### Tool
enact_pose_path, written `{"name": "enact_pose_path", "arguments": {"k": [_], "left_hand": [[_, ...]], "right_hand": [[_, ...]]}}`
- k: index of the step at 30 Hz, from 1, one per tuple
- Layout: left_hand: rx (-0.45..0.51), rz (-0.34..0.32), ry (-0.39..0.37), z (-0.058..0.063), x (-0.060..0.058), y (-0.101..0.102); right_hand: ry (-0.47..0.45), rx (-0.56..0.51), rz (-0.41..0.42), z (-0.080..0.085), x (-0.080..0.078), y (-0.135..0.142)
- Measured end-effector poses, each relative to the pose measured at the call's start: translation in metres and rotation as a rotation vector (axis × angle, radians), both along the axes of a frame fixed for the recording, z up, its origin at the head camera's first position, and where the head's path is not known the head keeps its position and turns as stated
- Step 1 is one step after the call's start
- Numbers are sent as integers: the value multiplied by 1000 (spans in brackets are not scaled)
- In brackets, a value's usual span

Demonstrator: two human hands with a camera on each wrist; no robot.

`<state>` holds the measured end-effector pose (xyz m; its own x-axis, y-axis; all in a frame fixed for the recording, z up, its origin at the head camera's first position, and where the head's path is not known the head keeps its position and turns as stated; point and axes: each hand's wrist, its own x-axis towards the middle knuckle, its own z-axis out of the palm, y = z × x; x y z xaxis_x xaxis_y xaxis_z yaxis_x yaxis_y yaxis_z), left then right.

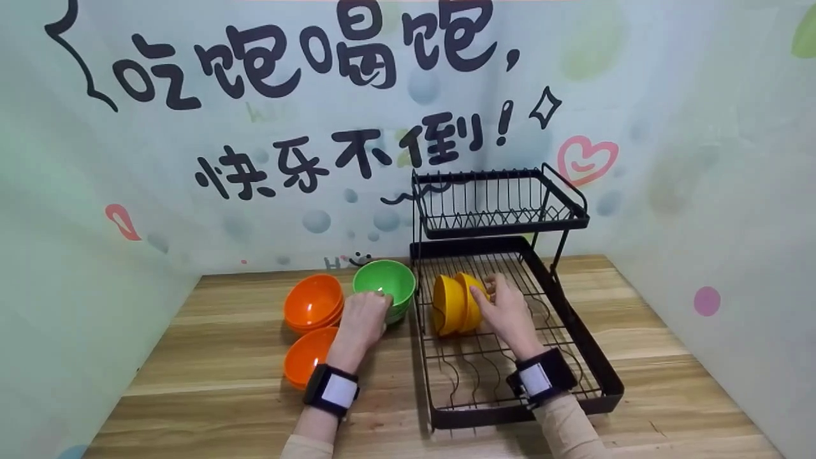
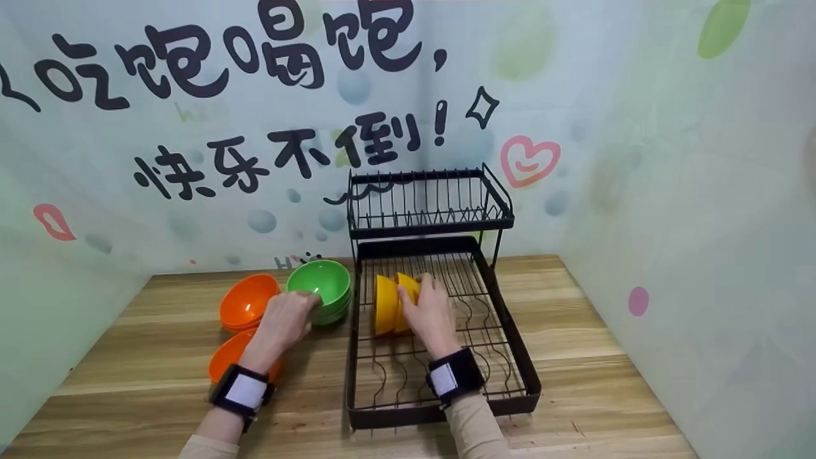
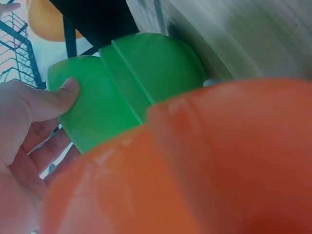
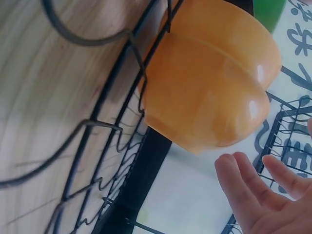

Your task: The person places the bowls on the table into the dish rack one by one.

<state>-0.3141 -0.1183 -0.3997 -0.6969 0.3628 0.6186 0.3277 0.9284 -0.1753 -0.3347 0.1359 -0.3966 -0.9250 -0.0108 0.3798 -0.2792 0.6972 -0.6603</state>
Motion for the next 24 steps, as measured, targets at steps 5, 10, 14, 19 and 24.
{"name": "enact_pose_path", "arguments": {"k": [5, 10, 14, 19, 24], "left_hand": [[-6, -50, 51, 2, 8, 6], [-8, -106, 101, 4, 16, 14], [-12, -143, 136, 4, 21, 21], [-11, -173, 180, 3, 26, 28], [-20, -206, 200, 5, 31, 37]], "right_hand": [[4, -30, 20, 5, 4, -2], [13, -68, 46, 11, 7, -5], [-15, -126, 81, 15, 11, -6], [-155, -255, 176, 17, 12, -7], [-239, -361, 255, 17, 12, -11]]}}
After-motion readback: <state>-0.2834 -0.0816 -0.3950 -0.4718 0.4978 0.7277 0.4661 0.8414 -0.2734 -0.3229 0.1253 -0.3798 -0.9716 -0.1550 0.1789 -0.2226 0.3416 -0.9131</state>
